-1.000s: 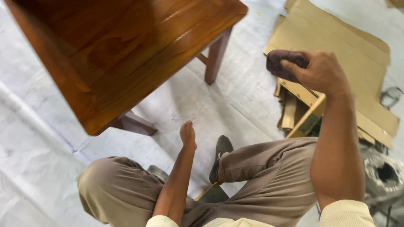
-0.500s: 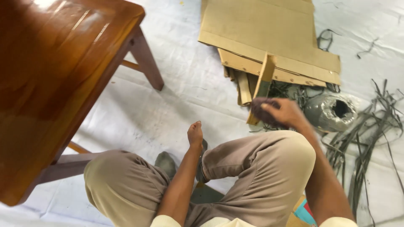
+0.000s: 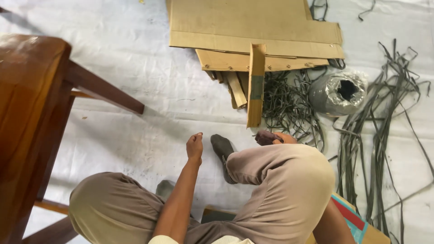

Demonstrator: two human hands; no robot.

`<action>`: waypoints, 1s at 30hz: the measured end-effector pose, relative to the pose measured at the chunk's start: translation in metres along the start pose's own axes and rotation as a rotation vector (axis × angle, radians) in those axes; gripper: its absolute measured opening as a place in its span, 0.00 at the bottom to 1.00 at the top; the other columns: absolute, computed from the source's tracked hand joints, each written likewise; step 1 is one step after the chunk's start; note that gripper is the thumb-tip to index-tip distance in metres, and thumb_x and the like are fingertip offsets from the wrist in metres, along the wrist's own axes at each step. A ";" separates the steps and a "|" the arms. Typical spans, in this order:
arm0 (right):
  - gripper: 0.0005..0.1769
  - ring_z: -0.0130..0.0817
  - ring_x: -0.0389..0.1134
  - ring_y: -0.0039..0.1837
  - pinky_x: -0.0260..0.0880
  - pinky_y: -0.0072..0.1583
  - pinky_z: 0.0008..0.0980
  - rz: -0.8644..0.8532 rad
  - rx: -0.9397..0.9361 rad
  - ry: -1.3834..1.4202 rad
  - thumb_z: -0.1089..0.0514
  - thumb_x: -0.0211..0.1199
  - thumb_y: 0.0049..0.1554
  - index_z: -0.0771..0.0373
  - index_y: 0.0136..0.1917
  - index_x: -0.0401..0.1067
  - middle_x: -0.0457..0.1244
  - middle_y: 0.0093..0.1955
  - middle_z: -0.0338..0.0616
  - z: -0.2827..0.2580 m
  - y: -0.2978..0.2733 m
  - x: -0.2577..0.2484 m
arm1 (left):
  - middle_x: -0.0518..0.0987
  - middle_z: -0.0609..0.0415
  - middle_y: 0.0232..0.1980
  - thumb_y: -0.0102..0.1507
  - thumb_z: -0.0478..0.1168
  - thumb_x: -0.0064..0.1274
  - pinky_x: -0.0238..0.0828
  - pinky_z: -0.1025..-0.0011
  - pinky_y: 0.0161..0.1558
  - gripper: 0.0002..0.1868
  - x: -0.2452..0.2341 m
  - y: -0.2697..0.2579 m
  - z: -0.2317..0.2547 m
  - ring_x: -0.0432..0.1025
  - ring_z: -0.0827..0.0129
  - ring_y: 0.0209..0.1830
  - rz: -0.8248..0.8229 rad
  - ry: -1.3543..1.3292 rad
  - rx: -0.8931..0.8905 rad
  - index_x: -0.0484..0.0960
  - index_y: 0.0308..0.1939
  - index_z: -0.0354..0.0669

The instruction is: Polishing a wooden chair and then wrapping the legs with cardboard and plastic strips for protection.

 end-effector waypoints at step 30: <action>0.39 0.73 0.42 0.80 0.60 0.70 0.62 -0.044 0.065 -0.514 0.35 0.60 0.59 0.29 0.80 0.50 0.29 0.85 0.64 -0.086 0.107 0.076 | 0.83 0.56 0.50 0.68 0.46 0.50 0.68 0.73 0.52 0.18 0.037 0.030 0.010 0.72 0.72 0.49 -0.079 -0.053 -0.019 0.83 0.55 0.38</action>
Point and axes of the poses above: each hand's wrist, its own y-axis towards the middle knuckle, its own x-axis out of the palm, z = x × y, the point moved 1 cm from there along y, towards the middle knuckle
